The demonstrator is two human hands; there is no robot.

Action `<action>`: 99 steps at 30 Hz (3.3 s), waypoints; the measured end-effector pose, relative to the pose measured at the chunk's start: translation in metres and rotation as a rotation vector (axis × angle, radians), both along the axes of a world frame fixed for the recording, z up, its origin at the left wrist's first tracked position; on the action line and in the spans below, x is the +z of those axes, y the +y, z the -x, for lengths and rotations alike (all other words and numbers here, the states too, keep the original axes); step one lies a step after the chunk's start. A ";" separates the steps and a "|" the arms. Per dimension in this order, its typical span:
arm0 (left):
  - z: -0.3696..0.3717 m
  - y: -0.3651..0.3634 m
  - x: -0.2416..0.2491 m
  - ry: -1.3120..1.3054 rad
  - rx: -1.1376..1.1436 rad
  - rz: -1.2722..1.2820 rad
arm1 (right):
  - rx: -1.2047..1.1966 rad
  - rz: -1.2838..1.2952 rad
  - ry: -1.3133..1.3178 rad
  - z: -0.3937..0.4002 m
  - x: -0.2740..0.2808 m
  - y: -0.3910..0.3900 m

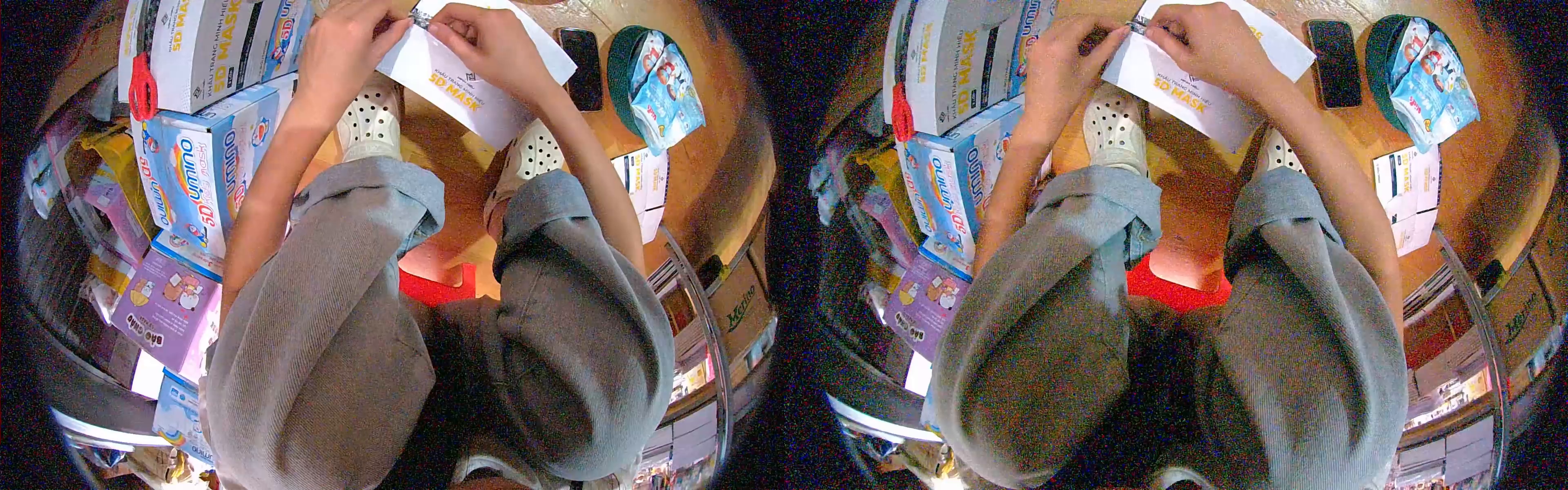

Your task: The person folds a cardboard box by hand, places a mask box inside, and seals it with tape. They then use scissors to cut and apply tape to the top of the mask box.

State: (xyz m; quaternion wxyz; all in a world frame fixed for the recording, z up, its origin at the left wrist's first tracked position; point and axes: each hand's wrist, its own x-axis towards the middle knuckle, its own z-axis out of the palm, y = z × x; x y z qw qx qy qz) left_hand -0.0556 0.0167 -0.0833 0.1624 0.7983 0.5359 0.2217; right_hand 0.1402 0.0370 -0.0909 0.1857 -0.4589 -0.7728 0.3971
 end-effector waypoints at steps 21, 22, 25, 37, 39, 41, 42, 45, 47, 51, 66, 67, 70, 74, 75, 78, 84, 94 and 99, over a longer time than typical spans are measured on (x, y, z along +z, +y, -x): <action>0.010 -0.019 -0.002 -0.026 -0.009 0.206 | 0.004 -0.010 -0.005 -0.007 -0.009 -0.016; 0.010 -0.019 -0.002 -0.017 -0.008 0.193 | -0.037 -0.108 0.002 -0.002 -0.001 -0.021; 0.008 -0.017 -0.001 -0.003 -0.069 0.126 | -0.003 -0.462 0.005 0.008 0.022 -0.017; -0.007 -0.015 0.035 -0.030 -0.042 0.330 | 0.512 -0.578 -0.301 0.014 0.060 0.006; -0.006 -0.017 0.032 -0.019 -0.038 0.308 | 0.570 -0.558 -0.302 0.016 0.060 0.008; -0.006 -0.018 0.031 -0.033 -0.037 0.294 | 0.643 -0.578 -0.328 0.016 0.061 0.011; -0.006 -0.019 0.032 -0.053 -0.037 0.292 | 0.678 -0.588 -0.342 0.015 0.061 0.012; -0.005 -0.019 0.033 -0.070 -0.036 0.346 | 0.648 -0.575 -0.278 0.016 0.057 0.011; -0.004 -0.018 0.034 -0.065 -0.042 0.364 | 0.642 -0.537 -0.297 0.017 0.058 0.011; -0.003 -0.017 0.032 -0.057 -0.077 0.308 | 0.705 -0.508 -0.265 0.017 0.060 0.015; -0.002 -0.016 0.031 0.012 -0.068 0.315 | 0.602 -0.394 -0.114 0.013 0.046 0.009; -0.002 -0.016 0.031 0.026 -0.068 0.301 | 0.601 -0.386 -0.113 0.012 0.043 0.009; -0.002 -0.016 0.030 -0.014 -0.050 0.332 | 0.583 -0.357 -0.106 0.010 0.040 0.008; -0.002 -0.016 0.028 -0.029 -0.054 0.337 | 0.536 -0.293 -0.068 0.007 0.039 0.006; -0.001 -0.016 0.028 -0.036 -0.060 0.335 | 0.528 -0.277 -0.055 0.006 0.038 0.006; -0.001 -0.016 0.030 -0.075 -0.071 0.366 | 0.497 -0.280 -0.032 0.004 0.036 0.005; -0.001 -0.016 0.030 -0.155 -0.063 0.347 | 0.357 -0.400 -0.011 0.003 0.042 -0.005; -0.013 -0.025 0.044 -0.137 0.045 0.388 | -0.124 -0.112 0.043 0.003 0.035 -0.051; -0.016 -0.040 0.023 0.038 0.008 0.161 | -0.144 -0.075 -0.142 0.005 0.047 -0.052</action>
